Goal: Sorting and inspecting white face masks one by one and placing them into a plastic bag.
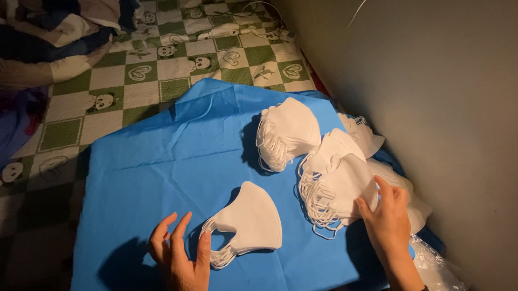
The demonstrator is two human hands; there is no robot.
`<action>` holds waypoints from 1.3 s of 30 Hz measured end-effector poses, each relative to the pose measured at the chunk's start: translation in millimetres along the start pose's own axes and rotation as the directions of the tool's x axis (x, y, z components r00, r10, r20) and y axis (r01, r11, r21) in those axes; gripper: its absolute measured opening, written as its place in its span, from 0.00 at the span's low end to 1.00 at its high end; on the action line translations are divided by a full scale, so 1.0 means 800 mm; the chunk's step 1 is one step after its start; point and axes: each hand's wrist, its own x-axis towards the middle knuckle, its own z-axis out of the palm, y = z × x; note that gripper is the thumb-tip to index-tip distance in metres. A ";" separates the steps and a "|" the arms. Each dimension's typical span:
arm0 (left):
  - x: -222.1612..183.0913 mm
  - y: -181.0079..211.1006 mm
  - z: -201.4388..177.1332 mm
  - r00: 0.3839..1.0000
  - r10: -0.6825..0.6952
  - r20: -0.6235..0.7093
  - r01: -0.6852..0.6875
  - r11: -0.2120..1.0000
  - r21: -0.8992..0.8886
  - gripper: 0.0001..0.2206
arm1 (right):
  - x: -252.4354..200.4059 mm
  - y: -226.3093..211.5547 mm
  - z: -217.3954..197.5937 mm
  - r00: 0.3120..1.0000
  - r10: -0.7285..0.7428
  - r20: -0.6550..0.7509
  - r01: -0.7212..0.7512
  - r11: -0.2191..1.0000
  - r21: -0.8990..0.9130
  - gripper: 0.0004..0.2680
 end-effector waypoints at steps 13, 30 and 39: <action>0.011 0.027 -0.007 0.999 0.031 -0.018 -0.031 0.999 0.009 0.20 | -0.018 -0.050 -0.069 0.986 -0.105 -0.128 0.133 0.963 0.236 0.06; 0.040 0.054 -0.038 0.905 -0.317 0.284 0.418 0.784 -0.459 0.15 | -0.059 -0.186 -0.037 0.849 -0.087 0.521 -0.399 0.539 0.742 0.18; 0.036 0.031 -0.007 0.985 -0.137 0.100 0.150 0.980 -0.134 0.14 | -0.067 -0.162 0.038 0.888 -0.350 0.298 0.150 0.833 0.532 0.18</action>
